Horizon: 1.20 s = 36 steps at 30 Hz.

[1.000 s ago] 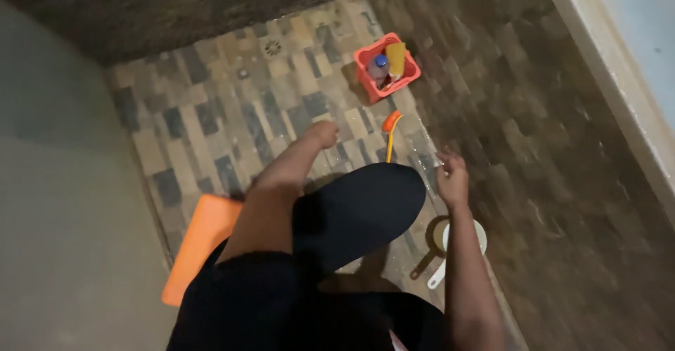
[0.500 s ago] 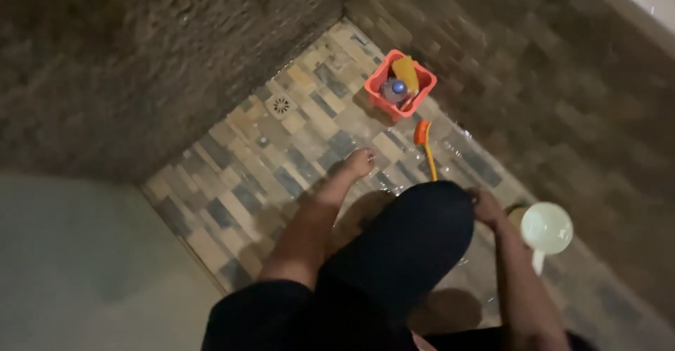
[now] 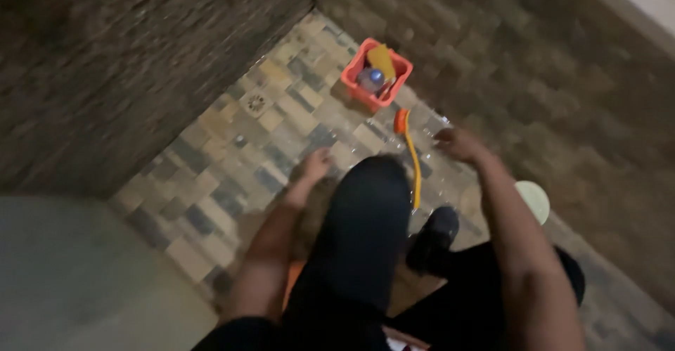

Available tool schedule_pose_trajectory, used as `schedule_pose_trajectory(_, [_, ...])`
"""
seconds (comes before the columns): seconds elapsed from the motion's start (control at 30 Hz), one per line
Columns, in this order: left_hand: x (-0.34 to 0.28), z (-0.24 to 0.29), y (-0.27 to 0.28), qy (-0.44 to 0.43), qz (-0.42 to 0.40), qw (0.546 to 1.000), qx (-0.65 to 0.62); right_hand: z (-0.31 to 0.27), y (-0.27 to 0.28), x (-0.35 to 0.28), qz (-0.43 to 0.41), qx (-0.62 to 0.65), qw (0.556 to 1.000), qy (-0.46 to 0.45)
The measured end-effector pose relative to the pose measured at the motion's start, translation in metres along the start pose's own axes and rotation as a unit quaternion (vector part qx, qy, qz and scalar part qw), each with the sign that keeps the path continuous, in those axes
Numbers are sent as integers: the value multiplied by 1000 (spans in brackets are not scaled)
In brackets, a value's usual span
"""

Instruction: The person scrubs the side of a bathtub and the tiled bathroom floor using a brush and water. They move a bucket of supplies and a small stool while splashing water from a dipper onto the surfaces.

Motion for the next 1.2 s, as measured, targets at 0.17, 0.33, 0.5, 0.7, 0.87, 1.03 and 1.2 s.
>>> schedule_pose_trajectory(0.17, [32, 7, 22, 41, -3, 997, 65, -32, -22, 57, -25, -122, 990, 69])
schedule_pose_trajectory(0.33, [93, 63, 33, 87, -22, 983, 162, -106, 9, 109, 25, -48, 994, 91])
schedule_pose_trajectory(0.5, [170, 34, -4, -51, 121, 973, 191, -168, 13, 150, 38, 35, 999, 4])
schedule_pose_trajectory(0.7, [239, -75, -74, 7, 171, 985, 12, -112, -27, 187, 233, 209, 938, 149])
schedule_pose_trajectory(0.87, [195, -123, -100, -26, 200, 977, -65, 51, -104, 153, 377, 9, 921, -98])
schedule_pose_trajectory(1.03, [169, -126, -170, 312, -57, 796, -515, 130, -212, 92, 114, 56, 936, -328])
schedule_pose_trajectory(1.2, [184, -54, -224, 318, -160, 840, -409, 102, -210, 78, 247, 80, 962, -82])
Point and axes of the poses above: each hand's wrist, its own x-axis towards the middle knuckle, its own y-axis out of the back of the hand, z = x × y, the point moved 5 cm from there along x, towards the middle knuckle, and after that the axes turned 4 degrees about -y, right-handed, at the moved point
